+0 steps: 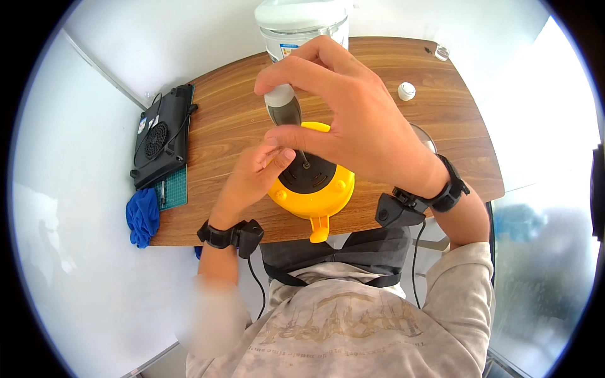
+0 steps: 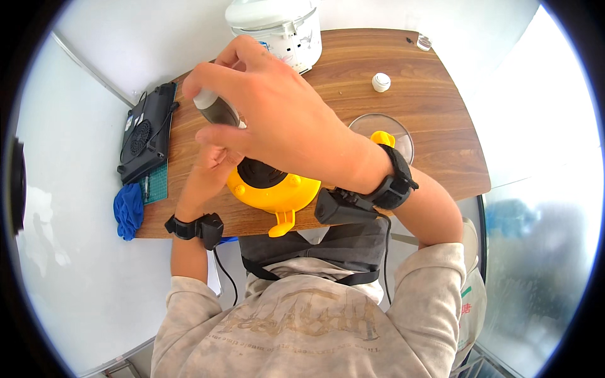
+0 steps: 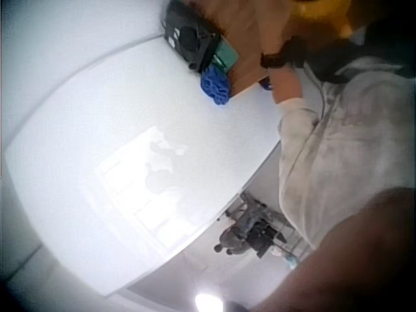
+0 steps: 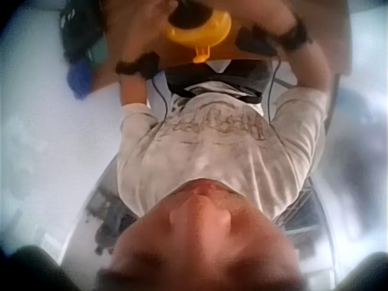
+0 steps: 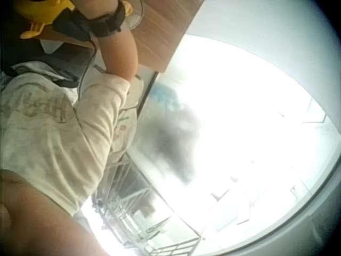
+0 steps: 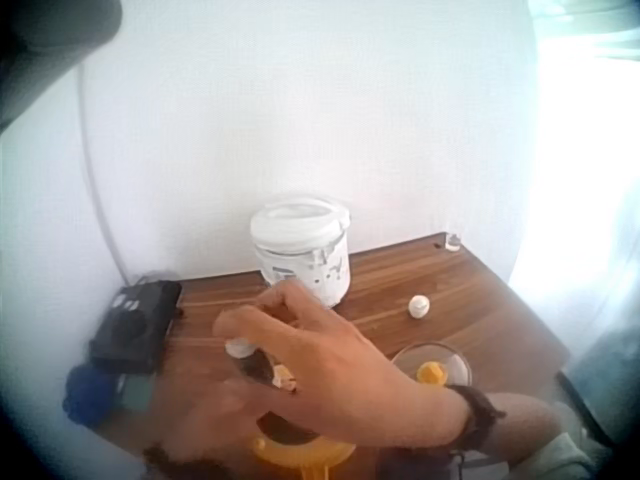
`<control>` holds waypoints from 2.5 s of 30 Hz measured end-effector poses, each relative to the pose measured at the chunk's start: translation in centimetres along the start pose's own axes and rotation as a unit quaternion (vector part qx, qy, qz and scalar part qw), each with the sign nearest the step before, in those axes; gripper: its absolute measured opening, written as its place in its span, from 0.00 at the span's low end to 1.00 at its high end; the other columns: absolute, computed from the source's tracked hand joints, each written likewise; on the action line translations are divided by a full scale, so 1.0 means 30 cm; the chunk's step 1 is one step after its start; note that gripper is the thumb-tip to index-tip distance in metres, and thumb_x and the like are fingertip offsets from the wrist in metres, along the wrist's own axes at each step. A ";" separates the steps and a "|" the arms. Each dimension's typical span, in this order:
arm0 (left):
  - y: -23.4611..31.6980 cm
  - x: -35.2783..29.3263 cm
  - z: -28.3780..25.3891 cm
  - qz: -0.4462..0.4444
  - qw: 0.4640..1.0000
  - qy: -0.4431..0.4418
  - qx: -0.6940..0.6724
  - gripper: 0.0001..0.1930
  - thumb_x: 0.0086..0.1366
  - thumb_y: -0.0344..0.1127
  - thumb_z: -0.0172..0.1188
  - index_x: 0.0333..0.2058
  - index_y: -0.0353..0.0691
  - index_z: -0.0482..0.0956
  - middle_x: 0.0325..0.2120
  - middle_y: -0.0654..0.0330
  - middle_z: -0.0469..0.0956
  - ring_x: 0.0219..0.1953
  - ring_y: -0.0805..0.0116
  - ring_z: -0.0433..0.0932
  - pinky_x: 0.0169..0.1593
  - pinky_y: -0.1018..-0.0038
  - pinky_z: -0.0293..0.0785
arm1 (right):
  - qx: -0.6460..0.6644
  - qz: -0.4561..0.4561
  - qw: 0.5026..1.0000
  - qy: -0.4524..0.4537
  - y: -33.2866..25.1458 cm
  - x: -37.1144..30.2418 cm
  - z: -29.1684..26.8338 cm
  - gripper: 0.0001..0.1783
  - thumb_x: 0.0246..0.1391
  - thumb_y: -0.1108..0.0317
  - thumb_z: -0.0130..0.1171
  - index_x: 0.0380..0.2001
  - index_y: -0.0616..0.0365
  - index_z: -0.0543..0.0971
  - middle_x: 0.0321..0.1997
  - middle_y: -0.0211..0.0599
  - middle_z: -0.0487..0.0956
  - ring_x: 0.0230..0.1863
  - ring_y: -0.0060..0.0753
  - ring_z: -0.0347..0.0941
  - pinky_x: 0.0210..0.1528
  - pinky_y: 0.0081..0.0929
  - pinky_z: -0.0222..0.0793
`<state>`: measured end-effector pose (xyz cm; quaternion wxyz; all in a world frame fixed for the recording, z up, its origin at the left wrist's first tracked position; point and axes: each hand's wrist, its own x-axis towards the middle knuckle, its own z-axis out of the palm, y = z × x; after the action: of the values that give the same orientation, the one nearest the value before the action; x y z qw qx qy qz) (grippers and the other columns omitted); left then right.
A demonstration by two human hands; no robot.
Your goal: The person uses a screwdriver to remove screws from the underside of a black induction cooktop, then wipes its surface with a blue cloth. They flip the cooktop over, move it aside, and proceed to unscrew the bottom of a yellow pot, removing its base plate to expose internal components.
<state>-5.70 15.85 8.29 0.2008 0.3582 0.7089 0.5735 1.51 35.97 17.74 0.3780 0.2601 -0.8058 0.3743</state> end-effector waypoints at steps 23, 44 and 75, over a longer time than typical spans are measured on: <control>0.204 0.101 -0.044 0.069 0.995 -0.043 -0.052 0.30 0.64 0.28 0.67 0.63 0.37 0.67 0.53 0.61 0.75 0.52 0.73 0.76 0.58 0.74 0.73 | -0.015 0.073 0.997 -0.035 -0.037 0.024 -0.014 0.16 0.50 0.72 0.68 0.44 0.53 0.80 0.41 0.36 0.81 0.39 0.36 0.81 0.43 0.29 0.77; 0.222 0.095 -0.030 0.070 0.997 -0.013 0.033 0.28 0.65 0.24 0.64 0.62 0.37 0.66 0.50 0.61 0.77 0.51 0.72 0.78 0.56 0.71 0.75 | -0.042 0.061 0.996 -0.048 -0.043 0.027 -0.009 0.15 0.47 0.75 0.62 0.40 0.55 0.76 0.35 0.36 0.76 0.37 0.38 0.77 0.41 0.30 0.75; 0.172 0.079 -0.063 0.053 0.998 -0.026 -0.020 0.20 0.65 0.27 0.64 0.54 0.37 0.72 0.43 0.64 0.77 0.46 0.74 0.77 0.52 0.74 0.75 | 0.019 0.055 0.997 -0.041 -0.026 0.023 0.001 0.16 0.48 0.75 0.64 0.41 0.58 0.73 0.32 0.43 0.79 0.31 0.45 0.77 0.36 0.34 0.73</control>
<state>-7.15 16.78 14.01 0.1954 0.4061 0.6718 0.5878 1.65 35.41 18.61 0.3189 0.2373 -0.8264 0.3988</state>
